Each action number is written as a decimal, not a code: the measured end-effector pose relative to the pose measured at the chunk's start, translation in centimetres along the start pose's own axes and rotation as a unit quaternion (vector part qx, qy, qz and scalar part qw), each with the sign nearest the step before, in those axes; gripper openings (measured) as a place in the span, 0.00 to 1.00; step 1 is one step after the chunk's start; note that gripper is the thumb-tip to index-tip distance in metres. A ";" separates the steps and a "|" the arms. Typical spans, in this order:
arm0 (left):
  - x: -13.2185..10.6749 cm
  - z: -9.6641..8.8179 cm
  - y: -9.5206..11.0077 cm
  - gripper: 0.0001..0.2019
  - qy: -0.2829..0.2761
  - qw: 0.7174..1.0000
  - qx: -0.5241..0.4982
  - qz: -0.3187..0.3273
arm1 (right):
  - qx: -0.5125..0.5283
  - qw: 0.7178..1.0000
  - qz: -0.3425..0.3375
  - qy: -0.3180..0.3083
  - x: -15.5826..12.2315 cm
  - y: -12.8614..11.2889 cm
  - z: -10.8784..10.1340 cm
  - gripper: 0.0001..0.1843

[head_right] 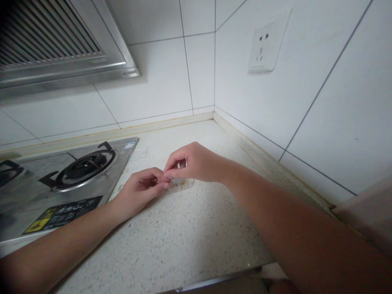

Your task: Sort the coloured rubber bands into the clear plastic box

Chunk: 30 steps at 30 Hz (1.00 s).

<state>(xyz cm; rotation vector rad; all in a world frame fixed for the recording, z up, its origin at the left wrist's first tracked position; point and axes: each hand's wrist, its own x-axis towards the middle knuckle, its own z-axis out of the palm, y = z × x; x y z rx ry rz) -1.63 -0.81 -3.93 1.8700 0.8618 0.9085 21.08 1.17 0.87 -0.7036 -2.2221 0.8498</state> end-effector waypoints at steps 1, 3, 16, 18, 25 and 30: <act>0.0 0.0 0.0 0.12 0.001 1.000 -0.007 0.000 | 0.007 1.000 0.003 -0.005 0.0 0.0 0.0 0.09; 0.0 0.1 0.1 0.12 0.001 1.000 -0.023 0.001 | 0.019 1.000 0.012 -0.010 0.0 0.0 0.0 0.11; 0.3 0.2 0.3 0.09 0.005 0.997 -0.079 -0.008 | 0.009 1.000 0.020 -0.016 -0.2 -0.1 0.2 0.13; 0.3 0.2 0.3 0.09 0.000 0.996 -0.086 -0.011 | 0.011 1.000 0.021 -0.019 -0.2 0.0 0.2 0.13; 0.2 0.2 0.2 0.10 -0.001 0.996 -0.083 -0.017 | 0.007 1.000 0.023 -0.013 -0.2 -0.3 0.1 0.12; 0.2 0.2 0.2 0.10 0.001 0.997 -0.079 -0.010 | 0.004 1.000 0.018 0.002 -0.2 -0.4 0.1 0.10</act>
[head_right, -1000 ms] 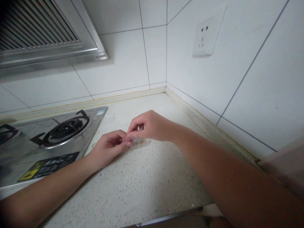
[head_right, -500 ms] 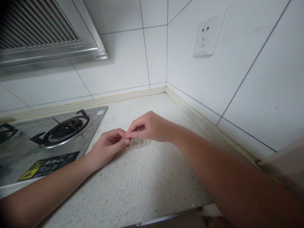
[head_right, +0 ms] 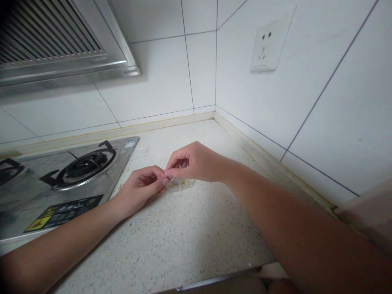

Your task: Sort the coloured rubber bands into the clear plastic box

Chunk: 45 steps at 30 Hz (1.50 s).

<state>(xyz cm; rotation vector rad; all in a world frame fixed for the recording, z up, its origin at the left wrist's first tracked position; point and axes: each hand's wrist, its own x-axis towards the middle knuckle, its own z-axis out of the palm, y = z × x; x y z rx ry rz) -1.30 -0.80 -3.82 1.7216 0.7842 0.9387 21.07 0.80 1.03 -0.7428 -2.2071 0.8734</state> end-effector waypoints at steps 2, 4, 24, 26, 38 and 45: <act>0.1 0.0 0.0 0.10 0.002 1.000 0.000 -0.002 | -0.007 1.000 -0.004 0.002 0.0 0.1 0.0 0.10; 0.1 0.0 0.1 0.10 0.005 1.000 -0.003 -0.004 | -0.015 1.000 -0.006 0.007 0.1 0.2 0.0 0.09; 0.0 0.2 0.6 0.09 0.006 1.000 0.015 -0.001 | -0.085 0.996 -0.007 -0.025 0.0 -0.1 -0.2 0.10; 0.0 0.3 0.6 0.08 0.003 1.000 0.015 0.001 | -0.085 0.996 -0.003 -0.022 -0.1 -0.2 -0.2 0.10; -0.1 0.3 0.5 0.07 0.001 1.000 0.011 0.014 | -0.073 0.997 -0.008 -0.010 0.0 -0.3 -0.1 0.08; -0.2 0.4 0.6 0.08 -0.001 1.000 0.008 0.008 | -0.081 0.996 -0.019 -0.013 0.0 -0.2 0.0 0.06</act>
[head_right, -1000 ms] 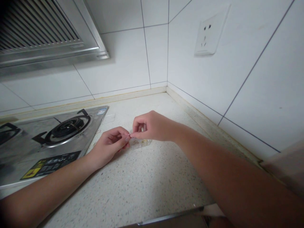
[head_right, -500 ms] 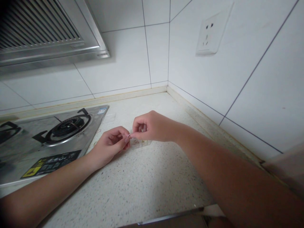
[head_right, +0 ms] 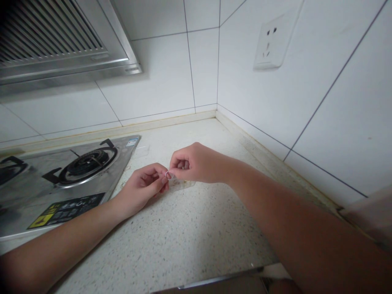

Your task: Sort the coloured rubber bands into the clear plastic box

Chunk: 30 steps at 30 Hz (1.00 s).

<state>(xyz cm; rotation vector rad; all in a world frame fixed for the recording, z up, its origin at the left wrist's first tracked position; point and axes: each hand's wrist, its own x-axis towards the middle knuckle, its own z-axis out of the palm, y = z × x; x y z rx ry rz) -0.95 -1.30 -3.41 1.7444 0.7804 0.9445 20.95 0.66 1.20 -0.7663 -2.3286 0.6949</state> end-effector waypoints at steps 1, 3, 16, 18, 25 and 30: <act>0.0 0.0 0.0 0.08 -0.001 1.000 -0.002 -0.001 | -0.002 1.000 0.000 0.001 0.0 0.0 0.0 0.06; 0.0 0.0 0.2 0.09 -0.001 1.000 -0.004 -0.006 | -0.005 1.000 0.001 0.002 0.0 0.0 0.0 0.06; 0.0 0.1 0.4 0.12 0.020 0.999 -0.025 -0.025 | -0.009 1.000 0.012 0.004 0.0 -0.1 -0.1 0.08; 0.1 0.1 0.3 0.12 0.032 0.999 -0.025 -0.026 | -0.010 1.000 0.010 0.003 0.0 -0.2 -0.1 0.08; 0.6 0.1 0.2 0.14 0.069 0.997 -0.029 -0.034 | 0.003 0.996 0.061 0.070 0.0 1.6 -0.3 0.12; 0.9 -0.3 -0.3 0.14 0.088 0.995 0.001 -0.051 | -0.109 0.975 0.161 0.112 0.3 3.0 -0.8 0.11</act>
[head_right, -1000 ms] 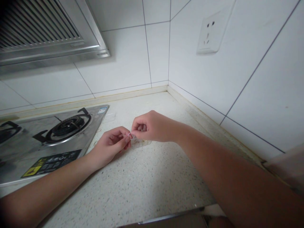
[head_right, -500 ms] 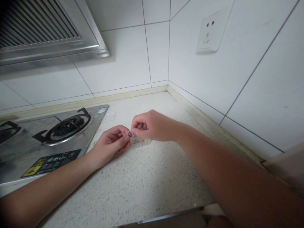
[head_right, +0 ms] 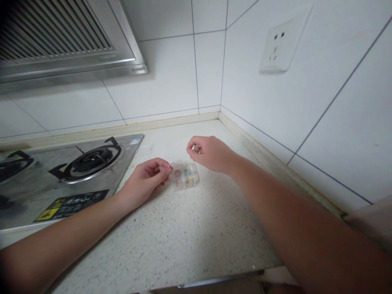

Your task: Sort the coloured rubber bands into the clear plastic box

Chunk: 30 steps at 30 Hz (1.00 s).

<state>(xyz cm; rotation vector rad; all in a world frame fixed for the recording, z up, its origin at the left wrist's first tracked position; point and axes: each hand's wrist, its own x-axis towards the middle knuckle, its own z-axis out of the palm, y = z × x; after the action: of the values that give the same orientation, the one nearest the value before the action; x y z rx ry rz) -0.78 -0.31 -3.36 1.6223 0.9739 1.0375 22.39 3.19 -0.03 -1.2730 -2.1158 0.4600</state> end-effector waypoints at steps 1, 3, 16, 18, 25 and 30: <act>0.1 -0.1 -0.1 0.14 0.004 1.000 0.010 0.001 | -0.040 0.999 0.022 -0.003 0.1 0.1 0.0 0.11; 0.4 -0.3 -0.4 0.14 0.011 1.000 0.029 0.004 | -0.102 0.993 0.063 -0.019 0.3 0.2 0.1 0.12; 0.9 -0.8 -1.1 0.12 0.001 0.992 0.129 0.014 | -0.083 0.986 0.045 -0.135 0.4 0.7 0.9 0.15; 1.0 -1.0 -1.3 0.12 0.002 0.987 0.159 0.012 | -0.088 0.986 0.045 -0.135 0.4 0.6 0.9 0.15; 0.8 -1.1 -1.0 0.12 -0.011 0.975 0.222 -0.001 | -0.093 0.986 0.040 -0.134 0.4 0.8 0.8 0.16; 0.8 -1.2 -1.0 0.12 -0.002 0.975 0.221 0.009 | -0.089 0.986 0.036 -0.137 0.4 0.9 0.9 0.16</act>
<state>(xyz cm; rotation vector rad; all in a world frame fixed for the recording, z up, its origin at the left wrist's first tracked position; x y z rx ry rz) -1.72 1.04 -3.94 1.9939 1.2539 0.8674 22.29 3.96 -1.08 -1.4629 -2.3900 0.5109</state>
